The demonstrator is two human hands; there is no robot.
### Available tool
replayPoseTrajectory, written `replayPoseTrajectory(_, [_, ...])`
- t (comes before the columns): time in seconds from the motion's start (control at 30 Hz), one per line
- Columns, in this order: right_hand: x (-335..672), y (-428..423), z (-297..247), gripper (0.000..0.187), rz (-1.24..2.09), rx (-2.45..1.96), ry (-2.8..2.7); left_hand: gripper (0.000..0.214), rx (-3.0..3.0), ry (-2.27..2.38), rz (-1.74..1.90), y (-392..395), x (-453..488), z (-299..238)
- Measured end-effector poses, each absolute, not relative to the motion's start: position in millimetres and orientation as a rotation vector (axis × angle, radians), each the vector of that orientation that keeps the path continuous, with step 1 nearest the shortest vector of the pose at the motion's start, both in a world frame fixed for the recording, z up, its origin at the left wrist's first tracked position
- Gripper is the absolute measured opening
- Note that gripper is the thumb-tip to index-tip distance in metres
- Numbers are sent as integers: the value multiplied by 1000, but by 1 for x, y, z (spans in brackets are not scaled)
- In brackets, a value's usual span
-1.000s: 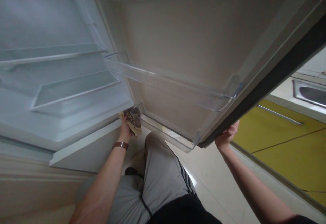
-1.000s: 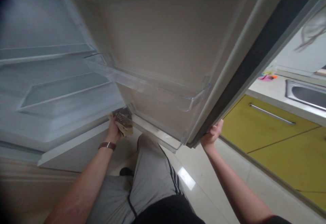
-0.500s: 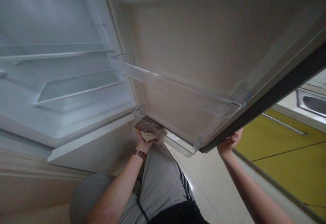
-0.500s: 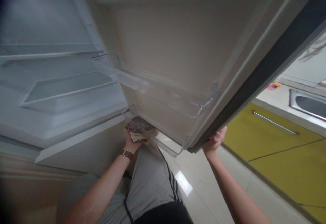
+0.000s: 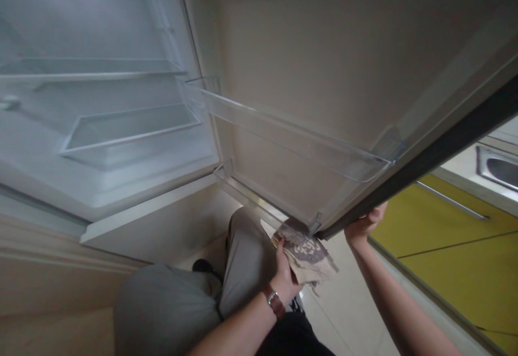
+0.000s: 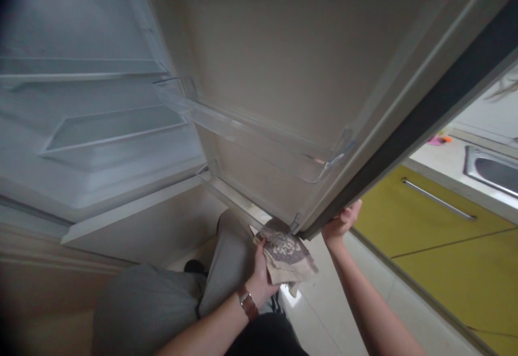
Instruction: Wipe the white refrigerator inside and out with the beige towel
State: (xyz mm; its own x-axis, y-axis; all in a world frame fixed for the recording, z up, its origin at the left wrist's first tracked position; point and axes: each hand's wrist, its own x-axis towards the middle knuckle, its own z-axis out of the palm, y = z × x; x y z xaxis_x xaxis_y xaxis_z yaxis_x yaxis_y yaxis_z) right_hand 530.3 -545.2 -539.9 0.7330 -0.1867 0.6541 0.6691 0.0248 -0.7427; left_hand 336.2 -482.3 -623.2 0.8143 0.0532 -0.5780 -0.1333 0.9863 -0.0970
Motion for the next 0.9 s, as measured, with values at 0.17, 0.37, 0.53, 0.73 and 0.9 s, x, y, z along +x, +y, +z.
replayPoseTrajectory(0.17, [530, -544, -541, 65, -624, -1354, -422, 53, -149, 593, 43, -488, 334, -622])
replayPoseTrajectory(0.37, [526, -544, -541, 66, -674, -1357, -456, 37, -7, 755, 346, -407, 331, -615])
replayPoseTrajectory(0.53, [523, -543, -544, 68, -643, -1336, -435, 32, 246, 933, 866, -300, 316, -610])
replayPoseTrajectory(0.73, [524, -545, -548, 66, -659, -1357, -426, 21, 818, 1040, 1430, -205, 296, -574])
replayPoseTrajectory(0.9, [522, -546, -545, 68, -692, -1354, -438, 21, 1502, 837, 1188, -185, 316, -542])
